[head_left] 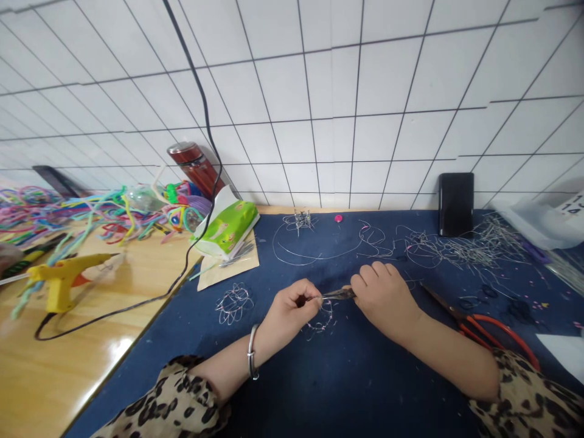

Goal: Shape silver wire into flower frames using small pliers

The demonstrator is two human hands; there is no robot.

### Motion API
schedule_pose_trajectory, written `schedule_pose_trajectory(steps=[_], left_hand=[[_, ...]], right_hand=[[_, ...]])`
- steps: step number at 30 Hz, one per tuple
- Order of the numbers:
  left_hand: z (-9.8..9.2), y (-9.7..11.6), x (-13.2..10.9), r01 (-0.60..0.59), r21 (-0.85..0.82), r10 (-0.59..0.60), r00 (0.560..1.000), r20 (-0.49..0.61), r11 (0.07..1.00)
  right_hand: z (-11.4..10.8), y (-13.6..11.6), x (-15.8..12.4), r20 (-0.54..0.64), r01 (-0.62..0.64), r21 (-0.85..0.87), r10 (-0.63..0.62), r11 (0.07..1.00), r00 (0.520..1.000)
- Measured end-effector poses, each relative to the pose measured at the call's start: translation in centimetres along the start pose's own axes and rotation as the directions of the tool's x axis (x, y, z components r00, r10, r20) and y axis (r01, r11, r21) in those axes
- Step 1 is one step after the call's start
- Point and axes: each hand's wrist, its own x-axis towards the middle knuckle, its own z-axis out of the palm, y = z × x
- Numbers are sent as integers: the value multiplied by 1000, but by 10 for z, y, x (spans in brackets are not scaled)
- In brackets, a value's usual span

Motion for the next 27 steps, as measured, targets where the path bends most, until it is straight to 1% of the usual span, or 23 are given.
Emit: schedule_pose_trajectory(steps=[4,14,19,27], left_hand=[[1,0,0,10,-13,-10,1000,9,1000],[2,3,-2,54,-54,-53,998,15,997],[3,3,-4,69,-67,-70,998,1,995],[4,3,-5,71,-96,-73,997,-20,993]], right_hand=[[-1,1,1,-23,16,4,-16,1000,1000],[-2,1,1,-25,36,16,-35,999,999],[-2,1,1,-21,41,9,-41,999,999],[0,0,1,-38,25,47,-24,999,999]])
